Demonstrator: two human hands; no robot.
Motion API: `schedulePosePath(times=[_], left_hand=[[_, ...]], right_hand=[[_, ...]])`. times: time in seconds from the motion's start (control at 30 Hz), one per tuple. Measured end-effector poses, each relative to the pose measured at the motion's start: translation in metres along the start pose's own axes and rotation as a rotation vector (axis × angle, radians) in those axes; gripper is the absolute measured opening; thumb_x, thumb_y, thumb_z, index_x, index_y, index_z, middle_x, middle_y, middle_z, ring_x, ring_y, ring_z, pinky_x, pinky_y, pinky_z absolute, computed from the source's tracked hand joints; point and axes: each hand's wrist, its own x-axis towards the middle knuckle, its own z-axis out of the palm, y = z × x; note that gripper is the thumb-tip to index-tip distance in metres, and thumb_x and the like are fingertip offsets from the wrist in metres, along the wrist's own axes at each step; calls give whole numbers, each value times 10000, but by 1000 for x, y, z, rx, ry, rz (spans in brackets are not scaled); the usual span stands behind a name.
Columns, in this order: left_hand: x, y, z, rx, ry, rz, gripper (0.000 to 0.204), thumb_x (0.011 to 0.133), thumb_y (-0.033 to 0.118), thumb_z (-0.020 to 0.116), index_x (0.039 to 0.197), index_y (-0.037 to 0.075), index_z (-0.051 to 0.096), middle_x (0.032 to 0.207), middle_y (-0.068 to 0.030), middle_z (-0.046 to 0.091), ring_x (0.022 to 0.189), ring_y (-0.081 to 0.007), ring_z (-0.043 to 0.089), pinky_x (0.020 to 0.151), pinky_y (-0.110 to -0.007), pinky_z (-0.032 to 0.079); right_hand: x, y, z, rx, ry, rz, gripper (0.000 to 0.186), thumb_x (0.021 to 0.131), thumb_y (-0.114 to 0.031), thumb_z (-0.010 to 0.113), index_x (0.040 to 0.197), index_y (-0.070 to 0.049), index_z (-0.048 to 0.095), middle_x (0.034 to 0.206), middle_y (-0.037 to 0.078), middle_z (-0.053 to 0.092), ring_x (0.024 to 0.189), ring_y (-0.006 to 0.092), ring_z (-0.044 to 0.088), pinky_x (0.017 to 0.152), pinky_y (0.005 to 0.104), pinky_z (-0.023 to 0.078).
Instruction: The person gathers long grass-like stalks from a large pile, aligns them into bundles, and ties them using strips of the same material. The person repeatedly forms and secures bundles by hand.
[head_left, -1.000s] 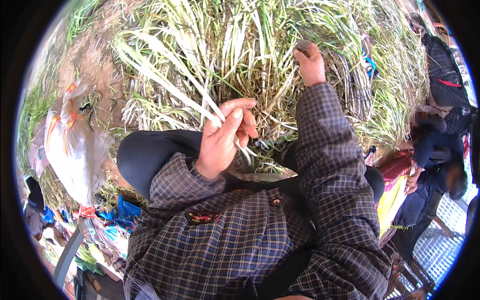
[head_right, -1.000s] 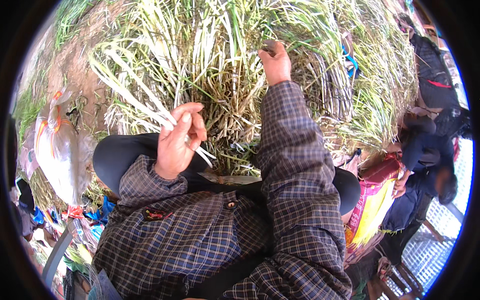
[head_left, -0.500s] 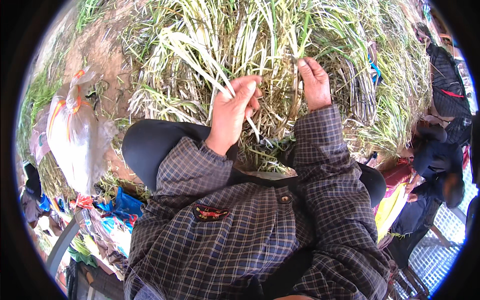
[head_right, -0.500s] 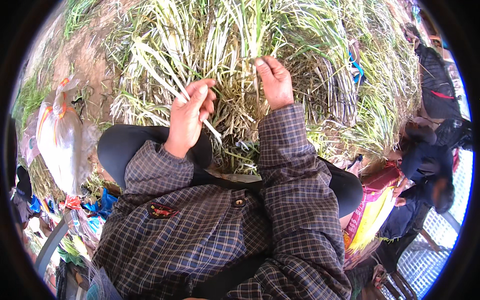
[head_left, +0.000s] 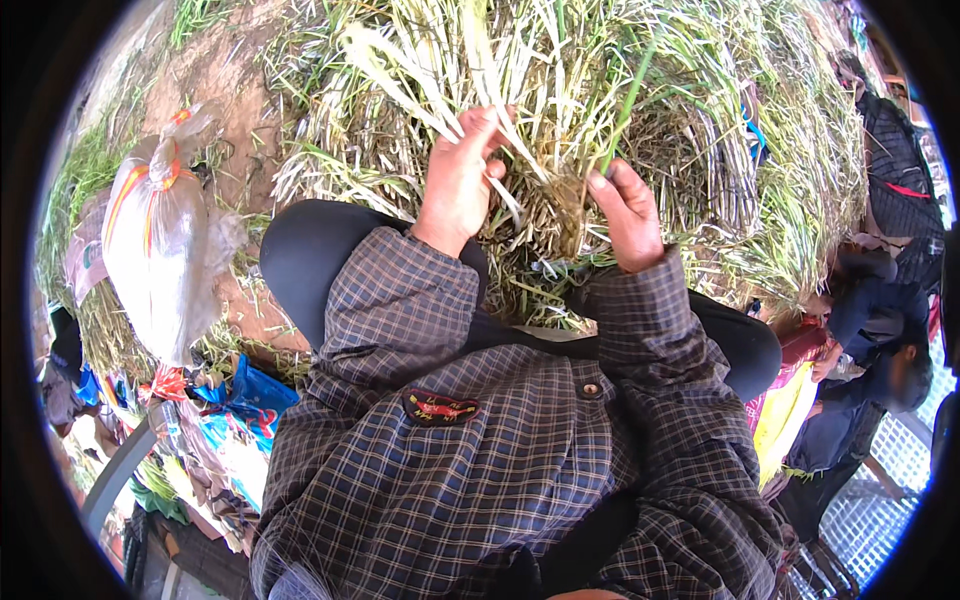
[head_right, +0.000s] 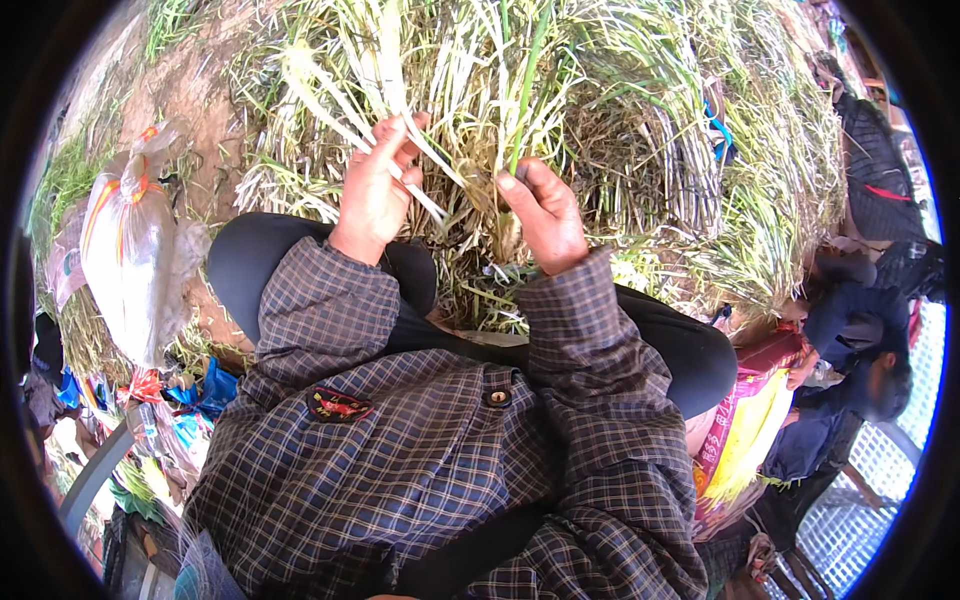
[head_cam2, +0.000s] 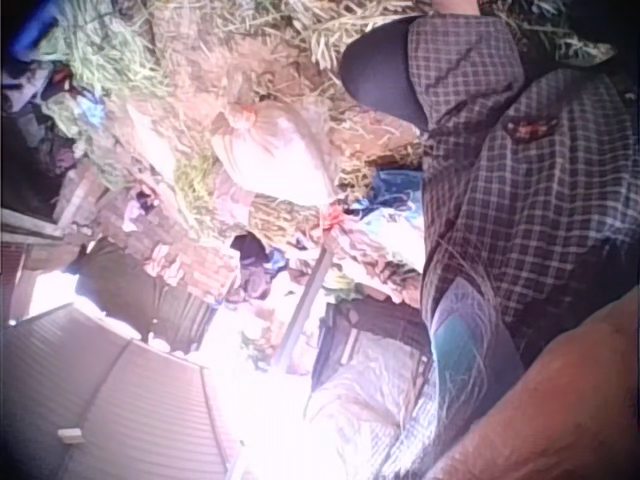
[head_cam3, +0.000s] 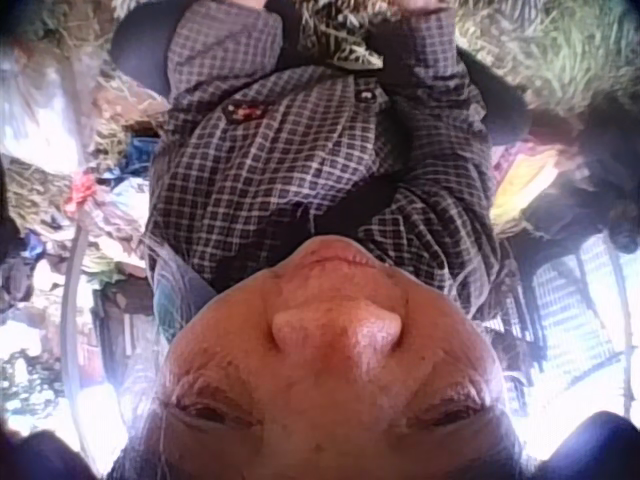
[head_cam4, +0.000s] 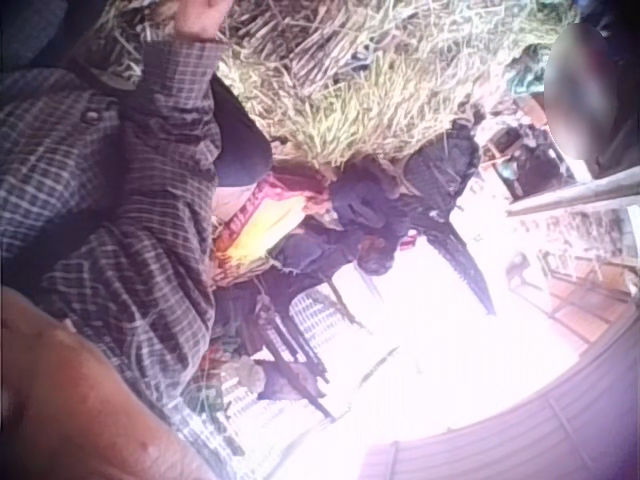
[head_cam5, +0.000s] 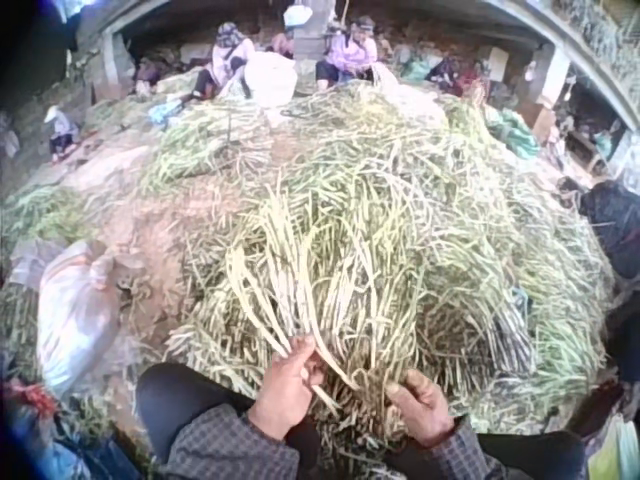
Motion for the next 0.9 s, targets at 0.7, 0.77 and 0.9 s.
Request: schedulePosePath(times=[0.7, 0.77, 0.9], left_hand=[[-2, 15, -3, -10, -225, 11, 187, 852, 208, 482, 903, 38, 541, 836, -77, 590, 719, -140, 582, 551, -212, 478], [-2, 15, -3, -3, -250, -44, 187, 854, 219, 478, 913, 50, 530, 869, -85, 583, 743, -154, 577, 560, -206, 460], [-1, 16, -2, -19, -151, -26, 221, 855, 182, 473, 983, 11, 529, 907, -82, 581, 799, -151, 583, 634, -216, 502]], right_hand=[[12, 13, 13, -614, -145, -266, 309, 816, -155, 490, 1096, -26, 486, 1067, 172, 501, 1014, 261, 461, 868, 364, 373], [13, 22, 21, -492, -213, -116, 192, 813, -117, 505, 964, -8, 550, 917, 99, 555, 839, 195, 519, 745, 303, 419], [7, 29, 24, -27, -203, 110, 137, 839, -128, 505, 896, -11, 546, 783, -4, 516, 723, 60, 452, 651, 209, 393]])
